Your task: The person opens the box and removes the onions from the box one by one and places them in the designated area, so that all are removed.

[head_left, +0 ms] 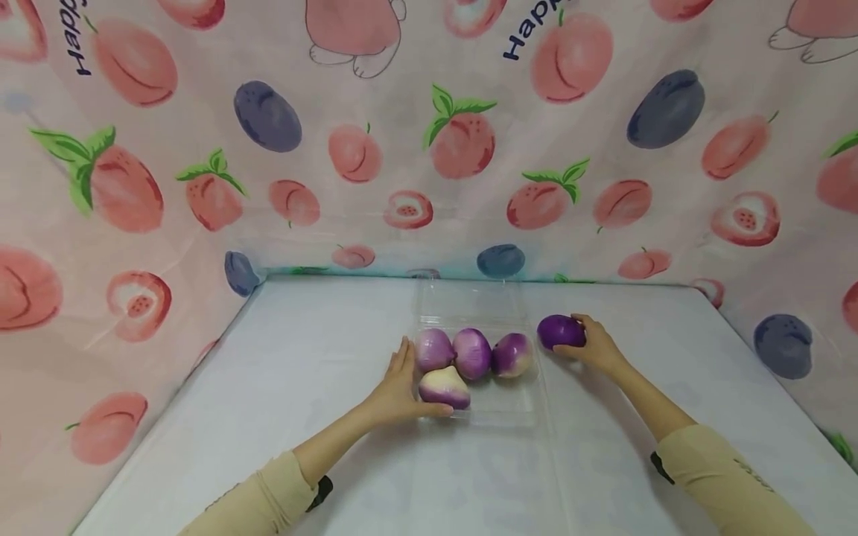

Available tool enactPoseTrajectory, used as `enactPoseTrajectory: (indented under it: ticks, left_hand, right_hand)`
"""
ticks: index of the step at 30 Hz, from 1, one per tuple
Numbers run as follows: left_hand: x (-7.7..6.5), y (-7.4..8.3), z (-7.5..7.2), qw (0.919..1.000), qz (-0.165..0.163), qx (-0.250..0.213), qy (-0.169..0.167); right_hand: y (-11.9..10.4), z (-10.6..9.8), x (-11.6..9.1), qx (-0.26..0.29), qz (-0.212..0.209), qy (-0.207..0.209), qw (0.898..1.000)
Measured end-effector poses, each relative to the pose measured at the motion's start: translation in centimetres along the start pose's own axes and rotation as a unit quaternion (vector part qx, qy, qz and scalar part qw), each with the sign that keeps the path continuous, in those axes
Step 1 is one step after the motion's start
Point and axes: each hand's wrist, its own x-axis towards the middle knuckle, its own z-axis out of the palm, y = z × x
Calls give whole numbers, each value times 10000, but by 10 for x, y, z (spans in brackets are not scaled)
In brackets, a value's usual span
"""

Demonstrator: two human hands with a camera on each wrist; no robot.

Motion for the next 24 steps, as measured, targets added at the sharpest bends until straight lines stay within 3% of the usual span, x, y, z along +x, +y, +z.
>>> enactPoseTrajectory:
  ticks: [12,24]
  left_hand:
    - [1,1,-7,9997,-82,233,-34]
    - [0,-2,-4,9998,-56,165,-60]
  right_hand:
    - [-10,-4,4,256,65,-602,9978]
    - [-8,-3,-1,322,426,-590,9968]
